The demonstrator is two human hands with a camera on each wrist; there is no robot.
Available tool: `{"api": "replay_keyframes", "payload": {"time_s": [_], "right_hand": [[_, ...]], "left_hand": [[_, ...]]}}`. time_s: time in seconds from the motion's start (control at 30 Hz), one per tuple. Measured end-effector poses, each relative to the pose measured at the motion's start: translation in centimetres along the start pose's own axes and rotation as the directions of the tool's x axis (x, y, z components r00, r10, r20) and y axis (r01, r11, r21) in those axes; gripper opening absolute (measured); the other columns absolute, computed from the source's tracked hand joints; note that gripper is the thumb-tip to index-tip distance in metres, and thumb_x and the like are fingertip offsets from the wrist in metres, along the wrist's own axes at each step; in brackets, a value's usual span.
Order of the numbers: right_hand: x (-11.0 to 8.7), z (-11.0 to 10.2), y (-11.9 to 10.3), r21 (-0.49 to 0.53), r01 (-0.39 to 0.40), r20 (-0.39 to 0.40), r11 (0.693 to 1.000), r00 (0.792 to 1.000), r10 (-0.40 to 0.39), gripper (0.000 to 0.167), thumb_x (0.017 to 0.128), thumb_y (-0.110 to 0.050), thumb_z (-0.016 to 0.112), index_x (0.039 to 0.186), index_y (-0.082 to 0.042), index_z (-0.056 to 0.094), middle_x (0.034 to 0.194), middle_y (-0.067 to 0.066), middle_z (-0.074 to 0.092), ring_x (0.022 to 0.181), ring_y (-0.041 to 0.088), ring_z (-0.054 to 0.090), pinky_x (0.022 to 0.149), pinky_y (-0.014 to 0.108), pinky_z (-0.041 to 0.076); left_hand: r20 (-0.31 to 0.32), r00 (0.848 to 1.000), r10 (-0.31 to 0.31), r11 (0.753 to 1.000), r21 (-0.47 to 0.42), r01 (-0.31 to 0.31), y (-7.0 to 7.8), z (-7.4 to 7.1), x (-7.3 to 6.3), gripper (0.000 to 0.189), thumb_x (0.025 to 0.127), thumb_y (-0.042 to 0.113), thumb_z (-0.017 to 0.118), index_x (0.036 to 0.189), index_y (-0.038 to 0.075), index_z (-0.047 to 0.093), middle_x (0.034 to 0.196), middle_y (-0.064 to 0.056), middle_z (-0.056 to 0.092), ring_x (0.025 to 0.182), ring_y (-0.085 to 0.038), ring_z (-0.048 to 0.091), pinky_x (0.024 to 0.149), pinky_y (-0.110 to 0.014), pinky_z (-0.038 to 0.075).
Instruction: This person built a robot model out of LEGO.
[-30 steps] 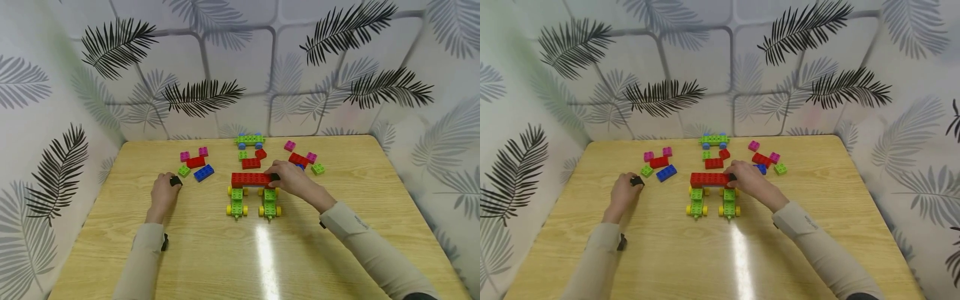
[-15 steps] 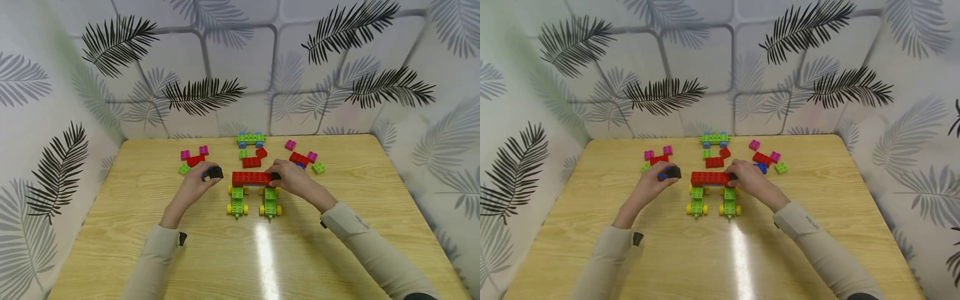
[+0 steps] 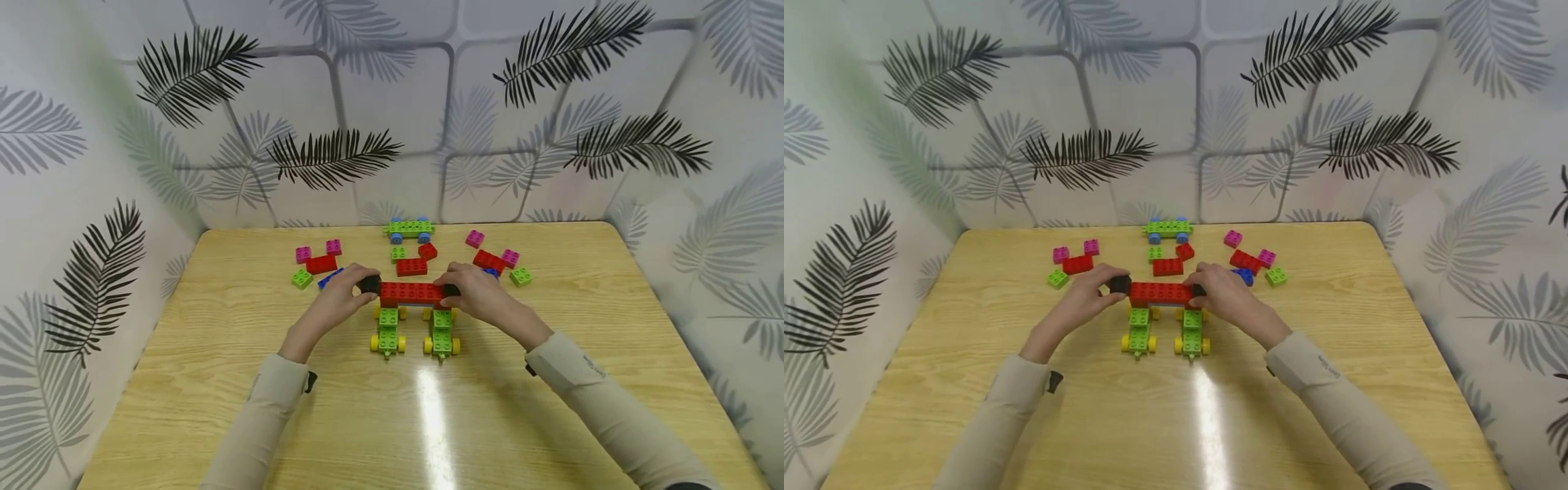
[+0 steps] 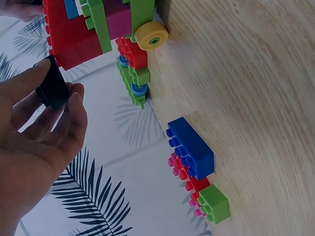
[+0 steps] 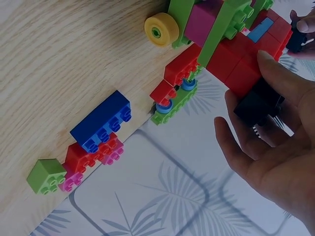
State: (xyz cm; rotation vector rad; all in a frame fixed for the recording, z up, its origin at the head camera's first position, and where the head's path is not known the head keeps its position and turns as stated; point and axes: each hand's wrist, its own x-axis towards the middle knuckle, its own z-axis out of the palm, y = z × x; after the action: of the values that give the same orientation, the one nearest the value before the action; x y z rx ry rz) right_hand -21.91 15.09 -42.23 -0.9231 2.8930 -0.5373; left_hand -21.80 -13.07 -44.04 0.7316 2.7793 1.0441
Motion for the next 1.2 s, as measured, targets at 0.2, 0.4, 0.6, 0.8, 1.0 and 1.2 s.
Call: {"api": "replay_keyframes", "payload": {"time_s": [0.2,0.4,0.6,0.8,1.0,1.2], "right_hand": [[0.1,-0.2,0.1,0.002,0.025,0.005,1.000,1.000,-0.025,0.033,0.080,-0.014,0.079,0.112,-0.007,0.072,0.086,0.002,0.057,0.067,0.014,0.045,0.058,0.025,0.039],[0.0,0.0,0.2,0.009,0.026,0.007,1.000,1.000,-0.027,0.033,0.080,-0.014,0.079,0.112,-0.007,0.072,0.087,0.002,0.058,0.068,0.014,0.046,0.058,0.025,0.040],[0.1,0.1,0.2,0.000,0.032,0.005,0.999,0.999,-0.032,0.033,0.080,-0.013,0.079,0.111,-0.007,0.072,0.086,0.002,0.058,0.067,0.014,0.045,0.058,0.025,0.039],[0.2,0.0,0.1,0.002,0.034,-0.004,0.999,0.999,-0.034,0.032,0.080,-0.013,0.079,0.111,-0.007,0.072,0.086,0.003,0.058,0.066,0.014,0.044,0.058,0.026,0.039],[0.1,0.1,0.1,0.009,0.024,-0.006,1.000,1.000,-0.024,0.031,0.081,-0.013,0.078,0.111,-0.007,0.072,0.087,0.003,0.058,0.068,0.015,0.045,0.059,0.026,0.039],[0.1,0.2,0.1,0.006,0.018,-0.008,1.000,1.000,-0.018,0.031,0.081,-0.014,0.078,0.111,-0.007,0.072,0.087,0.003,0.058,0.067,0.015,0.044,0.058,0.026,0.038]], "left_hand": [[-0.002,1.000,-0.011,1.000,-0.018,0.011,0.2,0.2,0.2,0.042,0.093,0.014,0.064,0.134,0.006,0.056,0.119,-0.010,0.057,0.104,-0.025,0.057,0.083,-0.039,0.051],[0.019,1.000,0.022,0.999,-0.044,-0.021,0.5,0.4,0.3,0.040,0.093,0.013,0.065,0.132,0.005,0.057,0.120,-0.011,0.059,0.105,-0.026,0.058,0.084,-0.040,0.051],[0.047,0.999,0.022,1.000,-0.020,-0.021,0.5,0.6,0.5,0.041,0.093,0.012,0.065,0.132,0.005,0.057,0.123,-0.011,0.060,0.106,-0.027,0.059,0.084,-0.040,0.051],[0.030,0.998,0.048,0.999,-0.001,-0.048,0.3,0.8,0.6,0.041,0.091,0.013,0.067,0.130,0.005,0.059,0.120,-0.010,0.062,0.105,-0.025,0.060,0.085,-0.039,0.051],[-0.002,0.996,0.092,0.996,0.009,-0.092,0.2,1.0,0.6,0.040,0.089,0.011,0.069,0.128,0.004,0.061,0.117,-0.011,0.063,0.102,-0.025,0.062,0.084,-0.038,0.052],[-0.010,0.996,0.089,0.996,-0.005,-0.089,-0.2,1.1,0.6,0.040,0.089,0.012,0.069,0.128,0.004,0.061,0.115,-0.009,0.064,0.099,-0.023,0.062,0.076,-0.034,0.052]]}}
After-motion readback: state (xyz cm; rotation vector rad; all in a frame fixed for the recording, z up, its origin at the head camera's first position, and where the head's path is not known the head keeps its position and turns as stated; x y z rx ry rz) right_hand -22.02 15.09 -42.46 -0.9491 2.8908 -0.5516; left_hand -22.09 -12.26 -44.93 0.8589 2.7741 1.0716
